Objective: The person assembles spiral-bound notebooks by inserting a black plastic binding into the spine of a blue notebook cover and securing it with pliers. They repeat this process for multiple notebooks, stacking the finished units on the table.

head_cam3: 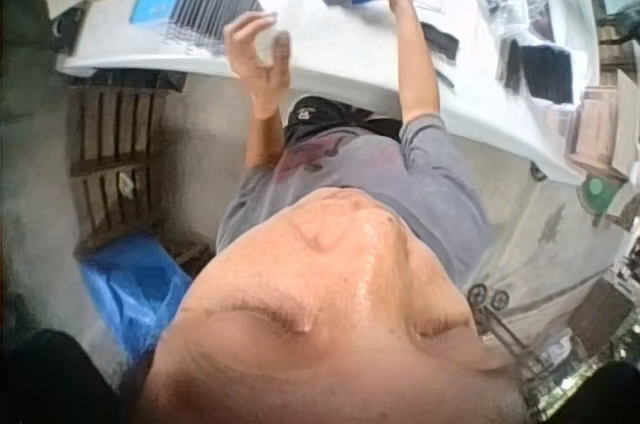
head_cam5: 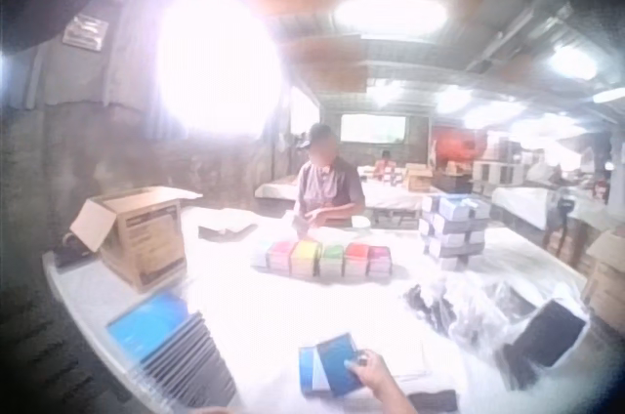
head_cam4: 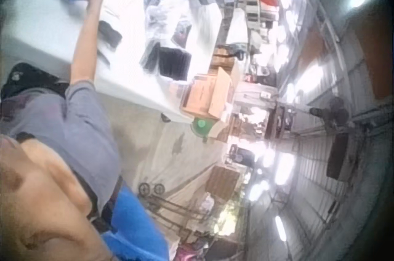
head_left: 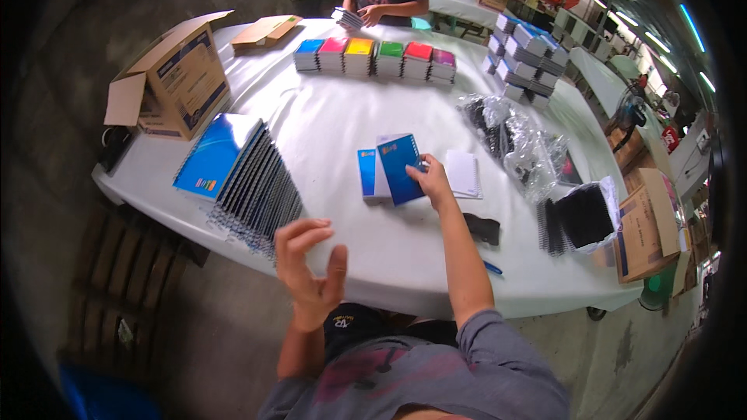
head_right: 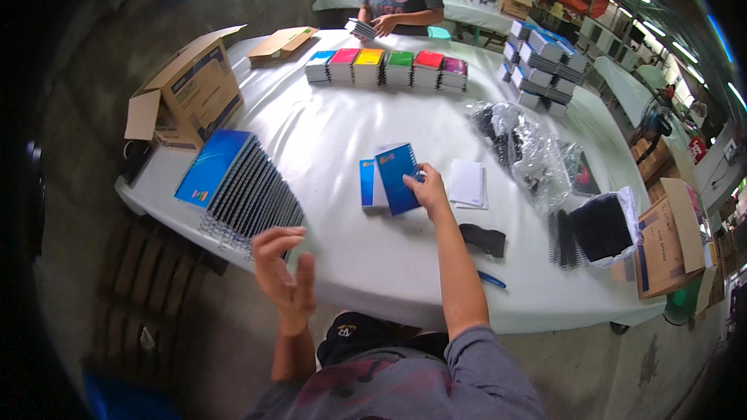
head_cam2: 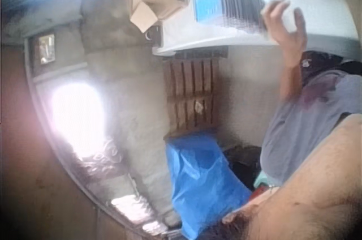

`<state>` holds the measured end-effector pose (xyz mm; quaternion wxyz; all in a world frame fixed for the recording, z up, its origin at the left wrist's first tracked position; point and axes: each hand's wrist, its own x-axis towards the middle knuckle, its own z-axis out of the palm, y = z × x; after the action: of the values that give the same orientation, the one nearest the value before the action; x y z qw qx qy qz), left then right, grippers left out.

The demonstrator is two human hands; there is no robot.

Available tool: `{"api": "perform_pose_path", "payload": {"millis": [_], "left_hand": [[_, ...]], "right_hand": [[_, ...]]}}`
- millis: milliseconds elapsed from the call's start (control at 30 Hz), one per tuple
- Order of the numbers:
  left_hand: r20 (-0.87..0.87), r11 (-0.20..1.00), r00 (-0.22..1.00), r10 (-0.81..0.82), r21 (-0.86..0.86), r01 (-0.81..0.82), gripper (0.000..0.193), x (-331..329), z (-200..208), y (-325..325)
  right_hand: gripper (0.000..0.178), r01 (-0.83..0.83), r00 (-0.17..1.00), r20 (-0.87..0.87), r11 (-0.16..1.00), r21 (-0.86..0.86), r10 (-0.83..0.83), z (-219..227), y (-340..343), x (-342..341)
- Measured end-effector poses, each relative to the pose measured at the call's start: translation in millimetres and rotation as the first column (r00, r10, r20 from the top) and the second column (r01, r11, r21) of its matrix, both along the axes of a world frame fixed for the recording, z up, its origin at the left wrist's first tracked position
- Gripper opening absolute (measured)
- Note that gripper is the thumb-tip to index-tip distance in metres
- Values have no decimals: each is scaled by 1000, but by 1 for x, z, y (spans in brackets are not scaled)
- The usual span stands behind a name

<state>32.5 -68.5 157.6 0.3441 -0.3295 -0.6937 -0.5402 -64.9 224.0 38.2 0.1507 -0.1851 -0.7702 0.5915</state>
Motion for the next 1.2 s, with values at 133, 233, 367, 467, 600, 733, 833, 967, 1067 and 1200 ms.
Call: {"api": "perform_pose_path", "payload": {"millis": [133, 233, 367, 467, 600, 733, 833, 967, 1067, 1200], "left_hand": [[53, 980, 992, -113, -156, 120, 40, 16, -35, 37], [-13, 917, 997, -74, -393, 63, 53, 22, -66, 76], [56, 743, 993, 100, -668, -37, 65, 12, -129, 105], [68, 759, 994, 84, -650, -20, 76, 8, -142, 106], [135, 803, 987, 88, -596, 10, 73, 13, -118, 118], [75, 870, 989, 124, -488, -72, 65, 7, -132, 133], [88, 876, 984, 153, -473, -94, 65, 12, -118, 140], [155, 837, 961, 227, -537, -111, 66, 12, -118, 144], [119, 897, 984, 133, -436, -69, 64, 2, -126, 143], [140, 909, 979, 148, -408, -79, 58, -1, -119, 127]], "right_hand": [[28, -100, 988, -69, 915, 391, 138, 59, -28, 81], [23, -177, 976, 22, 720, 671, 219, 65, -46, 126], [41, -245, 966, 125, 648, 721, 225, 44, -40, 160], [61, -261, 961, 98, 741, 619, 257, 53, -16, 178], [58, 365, 914, -127, 642, 674, -385, 23, 92, 198], [48, 327, 665, -52, 229, 917, -745, -12, 156, 216], [41, 188, 639, 92, 270, 944, -764, -27, 184, 222], [31, 105, 669, 245, 415, 904, -702, -2, 187, 220], [40, 16, 623, 355, 464, 885, -698, 21, 190, 228], [48, 78, 612, 284, 414, 907, -738, 40, 179, 238]]}}
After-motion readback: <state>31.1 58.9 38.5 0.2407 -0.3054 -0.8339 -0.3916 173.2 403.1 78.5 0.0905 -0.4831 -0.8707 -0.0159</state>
